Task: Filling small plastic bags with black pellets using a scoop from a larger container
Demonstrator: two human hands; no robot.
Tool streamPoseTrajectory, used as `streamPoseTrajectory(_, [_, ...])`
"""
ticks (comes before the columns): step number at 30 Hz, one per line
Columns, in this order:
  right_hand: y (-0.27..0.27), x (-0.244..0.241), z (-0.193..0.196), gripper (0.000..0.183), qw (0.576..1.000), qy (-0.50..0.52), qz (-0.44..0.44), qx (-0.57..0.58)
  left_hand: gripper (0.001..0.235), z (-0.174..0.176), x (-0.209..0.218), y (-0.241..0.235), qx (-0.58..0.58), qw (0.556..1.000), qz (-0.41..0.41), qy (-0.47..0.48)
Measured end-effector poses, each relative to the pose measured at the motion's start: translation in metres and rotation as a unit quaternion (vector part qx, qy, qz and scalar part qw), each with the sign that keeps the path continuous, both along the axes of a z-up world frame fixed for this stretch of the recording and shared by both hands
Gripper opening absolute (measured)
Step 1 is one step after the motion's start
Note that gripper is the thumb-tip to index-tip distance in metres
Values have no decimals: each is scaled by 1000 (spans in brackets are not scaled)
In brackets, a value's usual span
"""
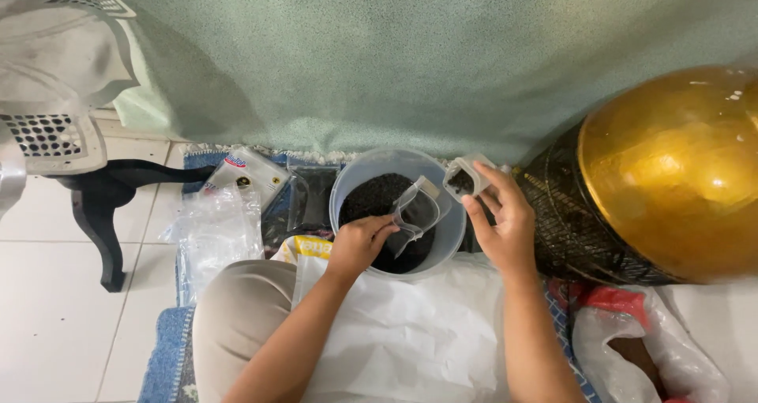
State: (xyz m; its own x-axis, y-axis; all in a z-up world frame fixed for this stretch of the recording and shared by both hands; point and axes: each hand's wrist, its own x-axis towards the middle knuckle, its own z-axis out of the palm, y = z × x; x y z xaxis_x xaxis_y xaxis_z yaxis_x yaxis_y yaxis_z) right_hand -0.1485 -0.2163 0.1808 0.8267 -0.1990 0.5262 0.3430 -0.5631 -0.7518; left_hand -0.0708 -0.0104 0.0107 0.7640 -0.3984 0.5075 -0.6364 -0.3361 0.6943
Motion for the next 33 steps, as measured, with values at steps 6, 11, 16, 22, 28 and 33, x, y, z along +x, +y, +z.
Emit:
streamPoseTrajectory(6, [-3,0,-1,66,1000,-13,18,7,21,5,-1,1,3,1000,-5,-13])
streamPoseTrajectory(11, [8,-4,0,53,1000,-14,6,20,21,0,0,2,-1,1000,-9,-5])
streamPoseTrajectory(16, [7,-6,-14,66,997,-43,12,60,22,9,0,3,10,1000,-8,-8])
streamPoseTrajectory(22, [5,-4,-30,65,998,-50,4,42,23,7,-1,1,7,1000,-5,-2])
streamPoseTrajectory(28, [6,-1,-41,53,997,-54,7,55,22,3,0,1,0,1000,-9,-3])
streamPoseTrajectory(33, [8,-2,-35,47,998,-51,4,20,22,6,0,1,5,1000,-4,-6])
